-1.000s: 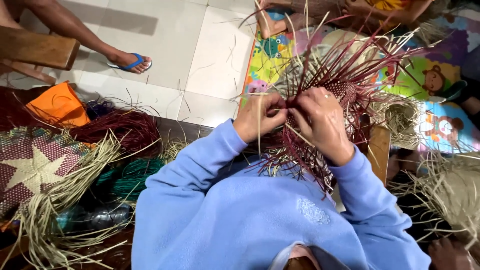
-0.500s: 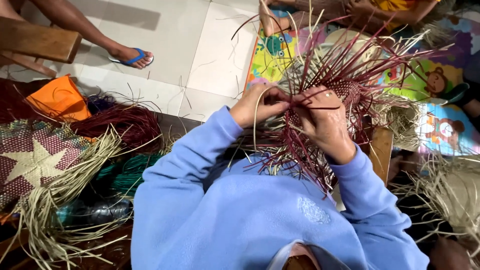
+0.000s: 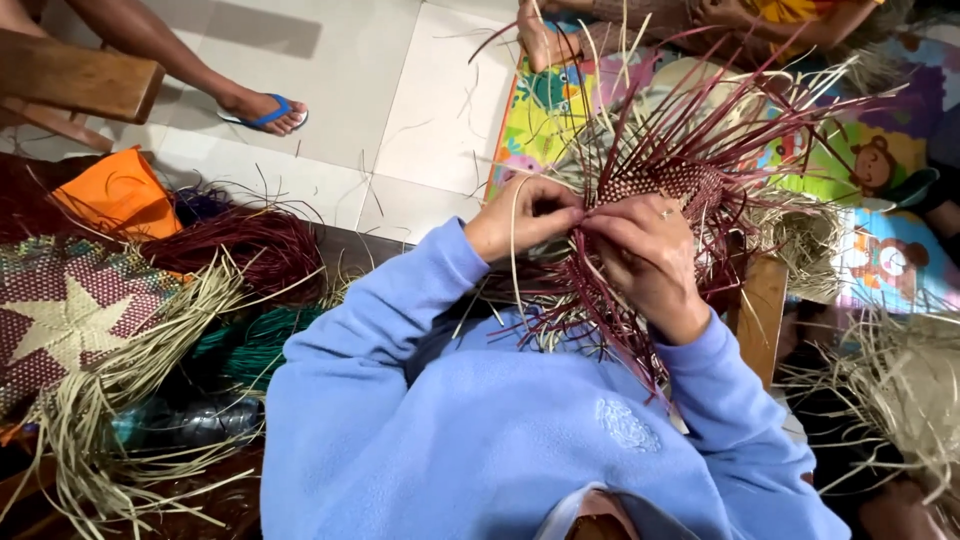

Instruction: The person weaves a circular base of a basket or decorative item using dyed and natural plant fibers.

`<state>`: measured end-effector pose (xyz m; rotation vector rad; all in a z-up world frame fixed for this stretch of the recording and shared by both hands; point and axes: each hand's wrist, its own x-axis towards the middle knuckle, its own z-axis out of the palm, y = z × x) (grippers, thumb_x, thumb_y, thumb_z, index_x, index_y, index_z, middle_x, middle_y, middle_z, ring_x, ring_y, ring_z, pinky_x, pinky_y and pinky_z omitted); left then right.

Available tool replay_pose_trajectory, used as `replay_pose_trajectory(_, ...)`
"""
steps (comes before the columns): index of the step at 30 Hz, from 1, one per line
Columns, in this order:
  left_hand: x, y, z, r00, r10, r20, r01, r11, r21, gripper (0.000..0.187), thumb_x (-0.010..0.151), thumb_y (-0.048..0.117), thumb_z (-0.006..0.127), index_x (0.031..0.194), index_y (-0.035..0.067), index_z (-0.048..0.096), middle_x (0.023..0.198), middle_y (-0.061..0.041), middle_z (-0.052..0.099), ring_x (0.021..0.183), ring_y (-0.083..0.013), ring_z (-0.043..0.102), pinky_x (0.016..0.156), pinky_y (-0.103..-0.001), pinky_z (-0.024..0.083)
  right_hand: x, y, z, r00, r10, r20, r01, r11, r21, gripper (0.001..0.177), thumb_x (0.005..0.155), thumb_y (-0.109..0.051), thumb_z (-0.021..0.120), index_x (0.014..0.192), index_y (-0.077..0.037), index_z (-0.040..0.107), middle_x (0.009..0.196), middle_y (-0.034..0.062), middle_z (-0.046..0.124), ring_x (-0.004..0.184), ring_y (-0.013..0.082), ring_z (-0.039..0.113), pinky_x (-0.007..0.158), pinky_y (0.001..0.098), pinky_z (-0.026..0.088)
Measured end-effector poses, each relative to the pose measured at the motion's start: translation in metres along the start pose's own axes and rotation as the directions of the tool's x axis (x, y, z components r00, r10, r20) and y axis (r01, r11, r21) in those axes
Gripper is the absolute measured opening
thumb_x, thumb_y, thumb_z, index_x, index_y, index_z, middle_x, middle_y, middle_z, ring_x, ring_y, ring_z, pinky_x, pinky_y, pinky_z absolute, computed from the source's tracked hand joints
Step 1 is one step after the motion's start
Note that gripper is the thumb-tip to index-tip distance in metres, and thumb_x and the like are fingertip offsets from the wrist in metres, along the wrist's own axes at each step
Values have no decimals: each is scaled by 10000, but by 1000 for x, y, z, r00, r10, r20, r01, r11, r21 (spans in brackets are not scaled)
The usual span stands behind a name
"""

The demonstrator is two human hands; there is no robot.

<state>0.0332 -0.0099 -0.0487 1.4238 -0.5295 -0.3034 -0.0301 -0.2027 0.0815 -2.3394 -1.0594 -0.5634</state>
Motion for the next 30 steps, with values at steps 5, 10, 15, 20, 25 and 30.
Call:
replay_pose_trajectory(5,-16,62,12,988,64,-140,20,850,526,229,870,249,728,984,54,767,816,-100,760,718,-140,727,697,-312,570,-2,3,10,986,135,-93,-142,987,-73,197,886,-11,808,1064,-63,742,1029,119,682,914,310,670,768,407,518)
replay_pose_trajectory(10,-14,62,12,987,118,-111,-23,781,624,229,856,255,701,972,63,741,830,-137,725,769,-281,721,711,-397,557,3,7,14,973,209,-94,-210,978,-8,152,933,-47,793,1073,-51,733,1010,128,678,883,307,677,749,407,535)
replay_pose_trajectory(15,-23,72,16,917,389,-87,-212,660,721,181,907,213,683,968,44,704,888,-159,704,869,-368,705,771,-457,548,3,10,11,979,197,-57,-198,980,-6,199,930,-52,781,1119,-27,726,1023,134,669,931,324,667,791,414,534)
replay_pose_trajectory(20,-20,58,13,933,288,-216,-138,841,523,231,886,200,699,1040,41,760,920,-166,758,854,-274,775,773,-365,591,5,1,7,990,138,-35,-139,990,-9,172,856,-28,794,1016,-43,733,1001,114,690,935,324,645,802,420,520)
replay_pose_trajectory(25,-20,57,11,941,264,-212,-144,878,456,235,891,190,703,1044,21,757,947,-174,773,881,-265,775,798,-357,592,2,-2,7,989,137,-50,-136,990,26,189,857,-35,803,1033,-35,735,997,123,689,925,321,636,807,422,510)
replay_pose_trajectory(30,-30,78,14,862,500,-86,-343,698,629,230,919,164,705,1065,-7,752,1027,-215,750,946,-343,729,845,-396,573,-7,9,17,977,182,-115,-182,983,11,249,900,-49,813,1115,8,700,1050,142,680,975,335,637,841,425,515)
